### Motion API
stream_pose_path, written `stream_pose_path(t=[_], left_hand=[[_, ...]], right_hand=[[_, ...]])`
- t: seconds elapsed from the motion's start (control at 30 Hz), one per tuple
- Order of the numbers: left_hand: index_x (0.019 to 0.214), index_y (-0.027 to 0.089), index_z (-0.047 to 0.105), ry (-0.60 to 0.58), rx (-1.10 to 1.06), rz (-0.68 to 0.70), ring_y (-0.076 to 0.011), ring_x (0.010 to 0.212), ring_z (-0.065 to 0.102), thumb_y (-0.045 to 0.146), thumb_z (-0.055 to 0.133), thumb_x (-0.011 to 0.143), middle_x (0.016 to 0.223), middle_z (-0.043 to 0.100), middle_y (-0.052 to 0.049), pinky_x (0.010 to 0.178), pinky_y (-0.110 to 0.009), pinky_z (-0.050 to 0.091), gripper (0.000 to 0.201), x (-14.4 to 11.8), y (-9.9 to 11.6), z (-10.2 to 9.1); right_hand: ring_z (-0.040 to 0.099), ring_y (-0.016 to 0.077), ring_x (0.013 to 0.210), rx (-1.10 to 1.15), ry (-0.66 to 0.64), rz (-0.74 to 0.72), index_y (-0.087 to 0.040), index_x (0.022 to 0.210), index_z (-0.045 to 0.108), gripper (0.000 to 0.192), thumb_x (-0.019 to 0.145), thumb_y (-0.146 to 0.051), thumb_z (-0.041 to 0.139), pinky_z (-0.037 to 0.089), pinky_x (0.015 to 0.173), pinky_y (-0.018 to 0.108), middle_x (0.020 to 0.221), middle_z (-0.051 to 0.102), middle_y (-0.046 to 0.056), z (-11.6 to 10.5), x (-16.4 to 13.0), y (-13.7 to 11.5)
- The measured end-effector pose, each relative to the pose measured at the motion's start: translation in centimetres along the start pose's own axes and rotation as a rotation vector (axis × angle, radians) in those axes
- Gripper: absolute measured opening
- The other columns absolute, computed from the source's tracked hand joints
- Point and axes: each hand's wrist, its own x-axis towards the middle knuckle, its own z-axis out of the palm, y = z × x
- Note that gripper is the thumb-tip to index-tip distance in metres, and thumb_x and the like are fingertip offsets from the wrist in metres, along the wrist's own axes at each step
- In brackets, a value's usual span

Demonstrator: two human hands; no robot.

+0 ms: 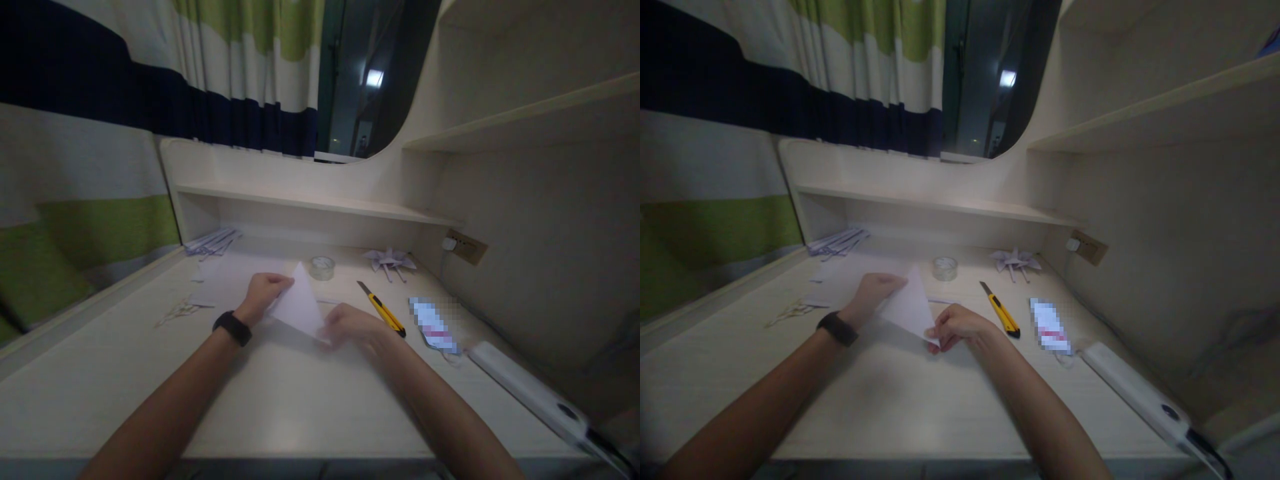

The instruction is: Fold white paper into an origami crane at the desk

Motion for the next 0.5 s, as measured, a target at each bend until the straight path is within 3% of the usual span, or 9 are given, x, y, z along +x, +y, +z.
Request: stream_pose_path(t=[0.27, 0.5], left_hand=[[0.065, 0.009, 0.072, 0.041, 0.020, -0.048, -0.0120, 0.048, 0.047, 0.040, 0.072, 0.059, 0.053, 0.060, -0.004, 0.045, -0.023, 0.033, 0.031, 0.49, -0.63, -0.26], [0.066, 0.009, 0.072, 0.041, 0.017, -0.031, -0.0122, 0.047, 0.048, 0.041, 0.072, 0.059, 0.054, 0.062, -0.004, 0.046, -0.023, 0.034, 0.033, 0.60, -0.97, -0.41]], right_hand=[[0.066, 0.0140, 0.061, -0.036, -0.104, 0.001, -0.007, 0.069, 0.068, 0.025, 0.064, -0.030, 0.074, 0.052, 0.060, 0.023, 0.069, 0.071, 0.009, -0.13, -0.26, -0.18], [0.066, 0.0138, 0.060, -0.016, -0.079, -0.003, -0.007, 0.070, 0.069, 0.021, 0.060, -0.025, 0.073, 0.052, 0.057, 0.021, 0.068, 0.071, 0.009, 0.08, -0.10, -0.20]])
